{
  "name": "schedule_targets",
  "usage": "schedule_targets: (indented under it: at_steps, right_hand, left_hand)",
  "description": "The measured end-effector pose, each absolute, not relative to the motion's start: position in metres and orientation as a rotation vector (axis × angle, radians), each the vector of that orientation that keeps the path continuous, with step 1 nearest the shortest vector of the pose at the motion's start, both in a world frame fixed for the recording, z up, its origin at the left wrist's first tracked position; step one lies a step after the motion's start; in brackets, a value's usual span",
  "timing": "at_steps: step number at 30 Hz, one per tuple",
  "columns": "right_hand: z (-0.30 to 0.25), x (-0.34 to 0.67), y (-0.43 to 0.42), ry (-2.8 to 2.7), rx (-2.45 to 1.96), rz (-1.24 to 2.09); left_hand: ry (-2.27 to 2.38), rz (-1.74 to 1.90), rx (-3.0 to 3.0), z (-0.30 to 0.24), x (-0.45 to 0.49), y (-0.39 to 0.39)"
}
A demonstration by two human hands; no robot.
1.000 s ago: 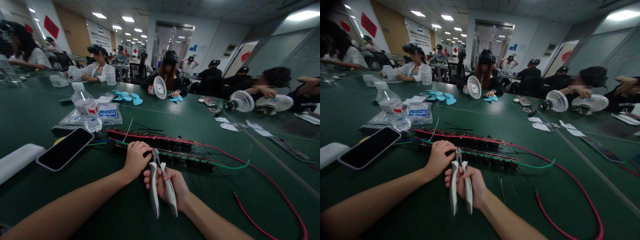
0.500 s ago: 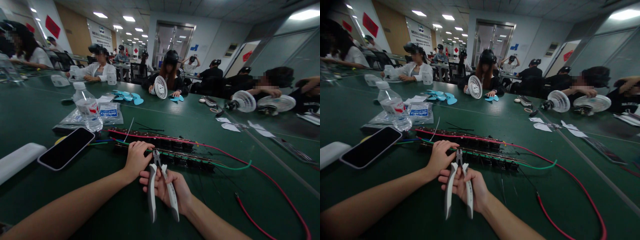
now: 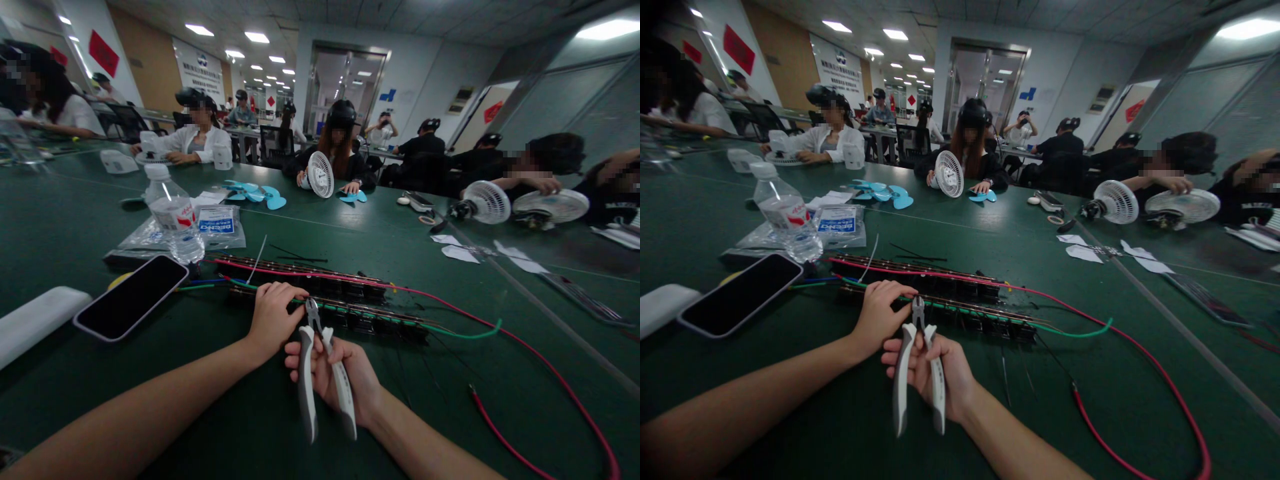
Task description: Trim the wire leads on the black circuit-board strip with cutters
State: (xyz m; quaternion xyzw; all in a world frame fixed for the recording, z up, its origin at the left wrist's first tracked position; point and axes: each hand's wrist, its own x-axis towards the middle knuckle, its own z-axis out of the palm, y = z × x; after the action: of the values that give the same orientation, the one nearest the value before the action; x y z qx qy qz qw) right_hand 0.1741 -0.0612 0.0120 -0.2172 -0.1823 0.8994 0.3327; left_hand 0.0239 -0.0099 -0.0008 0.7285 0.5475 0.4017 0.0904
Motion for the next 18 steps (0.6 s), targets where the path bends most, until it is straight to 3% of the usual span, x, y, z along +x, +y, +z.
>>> schedule_targets:
  at_steps: [18]
  right_hand:
    - [0.011, 0.174, -0.0584, -0.488, -0.557, 2.346]
  left_hand:
    - [1.581, 1.249, 2.121, 0.0014, 0.0229, -0.0112]
